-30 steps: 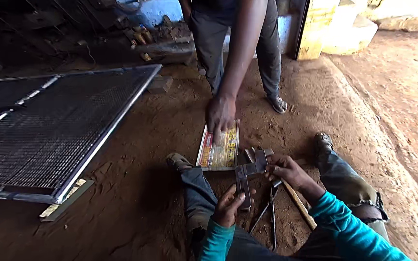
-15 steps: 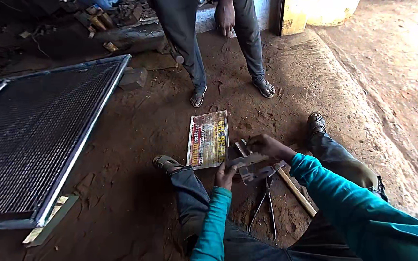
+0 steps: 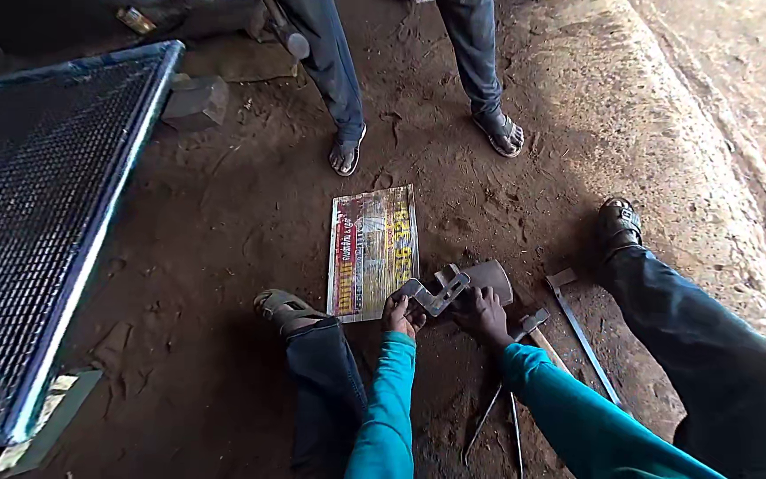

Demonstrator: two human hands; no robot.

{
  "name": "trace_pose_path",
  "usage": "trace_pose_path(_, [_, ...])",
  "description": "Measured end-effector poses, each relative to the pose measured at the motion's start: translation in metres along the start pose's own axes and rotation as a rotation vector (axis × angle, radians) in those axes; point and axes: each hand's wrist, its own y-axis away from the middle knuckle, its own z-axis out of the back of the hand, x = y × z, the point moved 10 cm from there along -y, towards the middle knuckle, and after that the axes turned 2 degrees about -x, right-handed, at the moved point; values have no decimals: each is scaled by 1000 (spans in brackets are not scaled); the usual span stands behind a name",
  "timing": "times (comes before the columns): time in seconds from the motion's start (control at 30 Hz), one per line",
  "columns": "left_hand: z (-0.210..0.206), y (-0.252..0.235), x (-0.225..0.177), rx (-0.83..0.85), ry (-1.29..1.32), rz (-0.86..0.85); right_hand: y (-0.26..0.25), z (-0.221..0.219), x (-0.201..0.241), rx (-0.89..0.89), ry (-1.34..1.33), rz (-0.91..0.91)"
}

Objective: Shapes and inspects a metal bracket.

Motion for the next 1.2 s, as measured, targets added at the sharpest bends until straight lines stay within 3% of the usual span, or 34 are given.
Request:
trace_pose_path(0.13, [4, -5, 9, 20, 61, 23, -6, 0, 11, -76, 73, 62])
trace_pose_path(0.27, [-1, -12, 28, 72, 28, 59, 2, 8, -6, -32, 74, 90])
trace_pose_path(0.37, [-16, -21, 24, 202, -137, -101, 10, 34, -28, 22, -166, 156])
trace_pose_path(0.47, [-65, -8, 6, 548, -452, -427, 30, 47, -37, 160, -472, 277])
trace_pose_path(0.53, [-109, 15, 6, 700, -715, -517, 41, 38, -38, 286, -528, 275])
trace_pose_path(0.67, [-188, 42, 19, 850, -1008, -439, 31, 39, -55, 183, -515, 169])
trace_pose_path(0.77, [-219, 34, 20, 867, -984, -396, 12, 61, -64, 45, -348, 120])
trace_pose_path(0.93, [-270, 6, 18, 998, -1141, -407, -31, 56, -77, 17, -286, 61])
trace_pose_path(1.07, [-285, -21, 30, 981, -1271, -403, -34, 46, -88, -40, -249, -89])
trace_pose_path(1.2, [-256, -43, 6, 608, -1385, -633, -33, 37, -109, -40, -235, -265])
